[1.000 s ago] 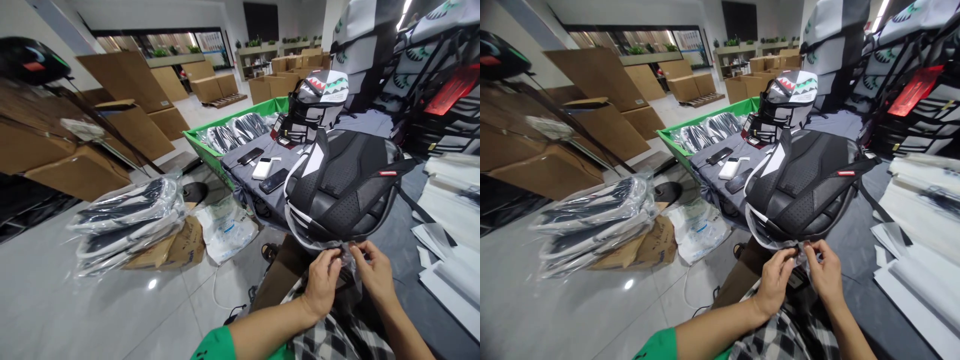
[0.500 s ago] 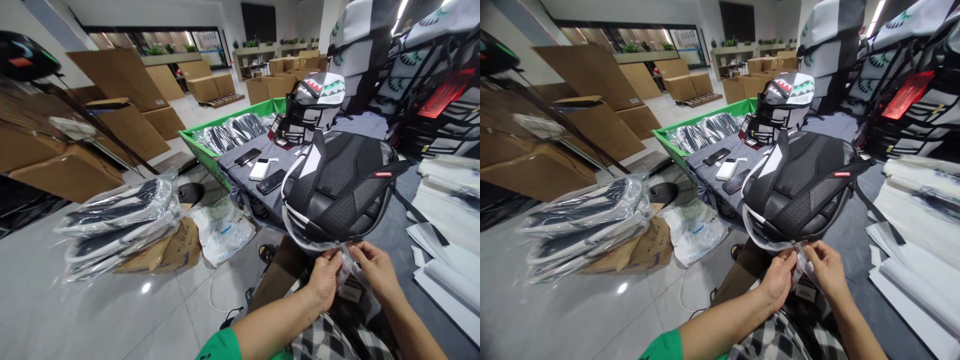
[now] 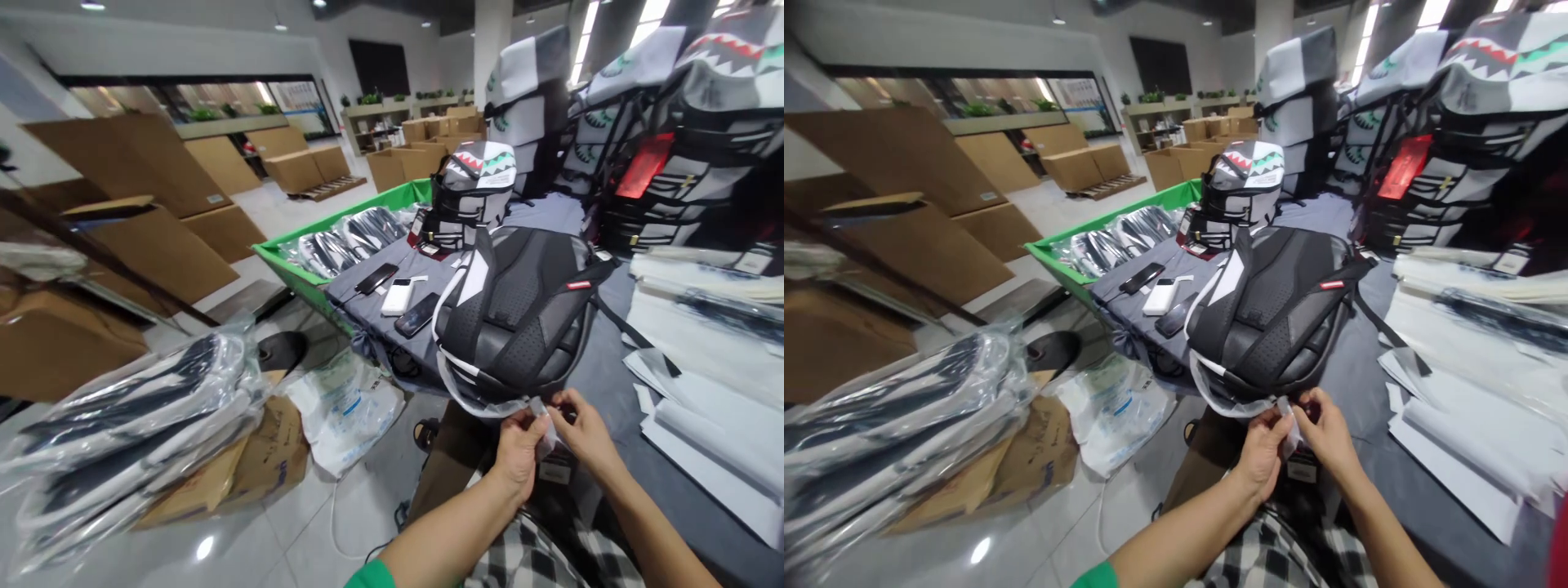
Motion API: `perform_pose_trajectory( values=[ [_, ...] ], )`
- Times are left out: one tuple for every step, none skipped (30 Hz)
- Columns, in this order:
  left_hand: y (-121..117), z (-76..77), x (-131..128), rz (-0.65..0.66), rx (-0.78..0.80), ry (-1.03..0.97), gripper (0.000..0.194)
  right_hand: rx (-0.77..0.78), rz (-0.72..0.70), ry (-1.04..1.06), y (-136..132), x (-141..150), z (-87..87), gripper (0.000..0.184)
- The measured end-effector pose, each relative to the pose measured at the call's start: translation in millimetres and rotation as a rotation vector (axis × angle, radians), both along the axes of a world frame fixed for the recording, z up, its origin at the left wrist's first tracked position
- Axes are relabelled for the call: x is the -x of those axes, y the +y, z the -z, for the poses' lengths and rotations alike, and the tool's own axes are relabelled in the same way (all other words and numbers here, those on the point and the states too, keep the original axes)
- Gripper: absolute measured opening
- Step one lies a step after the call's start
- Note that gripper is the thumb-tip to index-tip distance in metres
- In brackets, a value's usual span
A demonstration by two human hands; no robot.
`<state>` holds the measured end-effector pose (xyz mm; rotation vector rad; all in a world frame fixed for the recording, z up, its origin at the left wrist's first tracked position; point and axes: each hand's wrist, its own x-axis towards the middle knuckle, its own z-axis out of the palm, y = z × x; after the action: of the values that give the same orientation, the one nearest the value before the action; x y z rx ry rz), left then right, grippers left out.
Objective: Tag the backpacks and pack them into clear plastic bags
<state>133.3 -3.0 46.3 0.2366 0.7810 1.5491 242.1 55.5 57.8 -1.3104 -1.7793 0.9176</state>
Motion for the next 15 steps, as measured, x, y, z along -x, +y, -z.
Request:
perform_pose_trajectory(
  values=[
    [-0.4,0.3,0.4,0.002,0.011,0.034,0.057,-0.040,0.086,-0.001,-9.6,-6.3,-1.8,0.045],
    [-1.3,0.7,0.4,0.005,0.028,0.061,0.056,-0.087,0.180,-0.015,-22.1,-16.1,-5.3,0.045],
    [-2.7,1.2,0.2,0.004,0.052,0.080,0.056,-0.135,0.268,-0.040,-37.1,-29.2,-10.3,0.043],
    [-4.4,1.8,-0.1,-0.002,0.078,0.096,0.056,-0.180,0.345,-0.074,-54.2,-45.0,-16.6,0.039],
    [-6.0,2.8,-0.3,-0.011,0.106,0.112,0.056,-0.213,0.411,-0.112,-72.3,-62.9,-23.9,0.036],
    [-6.9,4.2,0.0,-0.022,0.133,0.126,0.057,-0.238,0.486,-0.147,-90.6,-82.3,-31.6,0.035],
    [-7.0,6.2,0.6,-0.033,0.157,0.138,0.058,-0.254,0.581,-0.175,-108.2,-102.6,-39.2,0.035],
    [-6.4,8.8,1.4,-0.036,0.184,0.146,0.060,-0.267,0.699,-0.204,-124.5,-123.8,-46.4,0.036],
    [-5.3,11.6,2.3,-0.029,0.209,0.155,0.061,-0.274,0.838,-0.240,-139.2,-145.6,-52.6,0.038],
    [-4.2,14.4,3.3,-0.015,0.228,0.163,0.062,-0.265,0.983,-0.281,-151.7,-167.3,-57.5,0.041],
    [-3.6,17.0,4.2,0.005,0.240,0.166,0.064,-0.225,1.113,-0.306,-161.9,-188.2,-60.8,0.045],
    [-3.6,19.2,5.2,0.026,0.245,0.167,0.065,-0.163,1.211,-0.312,-169.2,-207.4,-62.1,0.050],
    [-4.2,20.9,6.2,0.046,0.244,0.165,0.065,-0.085,1.265,-0.287,-173.3,-223.8,-61.5,0.055],
    [-5.2,22.2,7.1,0.060,0.243,0.163,0.065,-0.019,1.283,-0.248,-174.2,-236.8,-59.2,0.058],
    [-6.3,23.0,7.8,0.066,0.242,0.161,0.064,0.031,1.277,-0.197,-172.1,-246.0,-55.6,0.059]
  ],
)
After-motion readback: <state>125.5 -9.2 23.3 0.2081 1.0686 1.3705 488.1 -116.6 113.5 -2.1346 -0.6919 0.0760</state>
